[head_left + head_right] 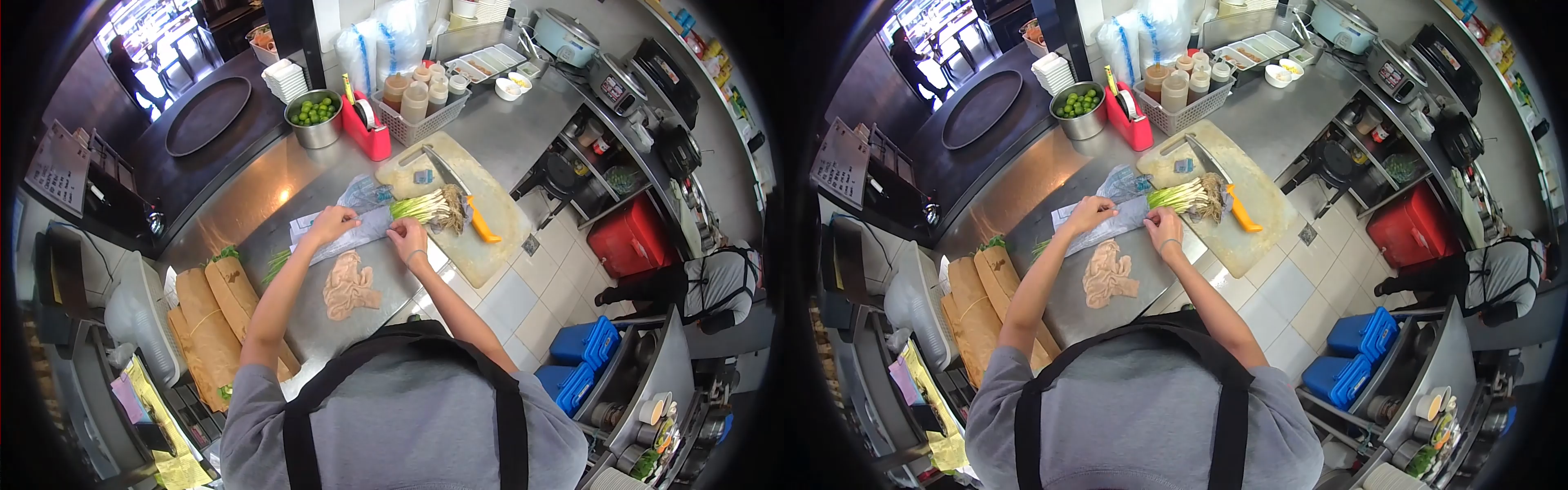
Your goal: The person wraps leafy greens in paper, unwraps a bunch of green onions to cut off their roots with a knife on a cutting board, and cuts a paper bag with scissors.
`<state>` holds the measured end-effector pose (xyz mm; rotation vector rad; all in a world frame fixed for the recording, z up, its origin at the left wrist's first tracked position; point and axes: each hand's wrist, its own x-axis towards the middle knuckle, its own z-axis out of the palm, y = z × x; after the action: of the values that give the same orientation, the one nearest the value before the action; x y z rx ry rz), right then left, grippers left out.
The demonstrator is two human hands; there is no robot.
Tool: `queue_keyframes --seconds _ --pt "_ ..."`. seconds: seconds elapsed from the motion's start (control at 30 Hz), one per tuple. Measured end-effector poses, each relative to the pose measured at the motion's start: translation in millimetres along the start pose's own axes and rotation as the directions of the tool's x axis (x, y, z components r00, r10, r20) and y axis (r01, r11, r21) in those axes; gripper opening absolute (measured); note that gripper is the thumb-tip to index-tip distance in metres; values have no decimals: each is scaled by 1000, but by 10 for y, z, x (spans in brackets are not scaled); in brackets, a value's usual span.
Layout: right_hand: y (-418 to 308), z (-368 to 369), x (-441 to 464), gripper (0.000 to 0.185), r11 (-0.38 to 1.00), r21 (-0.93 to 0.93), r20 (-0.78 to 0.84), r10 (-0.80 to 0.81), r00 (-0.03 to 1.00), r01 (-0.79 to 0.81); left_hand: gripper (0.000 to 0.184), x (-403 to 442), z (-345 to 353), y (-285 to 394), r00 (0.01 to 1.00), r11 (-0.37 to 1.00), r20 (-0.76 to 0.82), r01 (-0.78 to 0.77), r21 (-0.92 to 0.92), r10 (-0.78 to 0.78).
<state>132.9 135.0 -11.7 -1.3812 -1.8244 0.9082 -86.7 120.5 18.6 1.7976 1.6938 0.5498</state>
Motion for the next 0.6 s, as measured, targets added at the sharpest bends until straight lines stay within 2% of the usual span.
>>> queue_keyframes --seconds 0.1,0.13,0.2,0.3,0.4,0.53,0.6 --pt "42 139 -24 15 989 11 -93 -144 985 146 24 7 75 -56 997 1000 -75 -1 -13 0" --pt "14 156 -29 14 986 59 -115 -146 983 154 21 17 95 -61 994 999 -104 -28 -19 25" --pt "-15 147 -76 13 987 115 -73 -102 992 110 19 15 139 -82 984 997 -163 -77 -30 71" --pt "-42 158 -147 13 970 242 -12 -21 1000 23 27 -46 151 189 941 972 -252 -202 121 227" --pt "-7 154 -178 14 944 327 30 22 999 -31 37 1 224 282 852 857 -128 -482 183 507" --pt "9 60 -164 17 894 438 203 4 979 -95 33 -23 162 419 827 774 35 -539 331 561" --pt "-11 -62 -90 19 980 102 66 -175 982 168 29 -41 120 450 807 711 62 -551 436 587"
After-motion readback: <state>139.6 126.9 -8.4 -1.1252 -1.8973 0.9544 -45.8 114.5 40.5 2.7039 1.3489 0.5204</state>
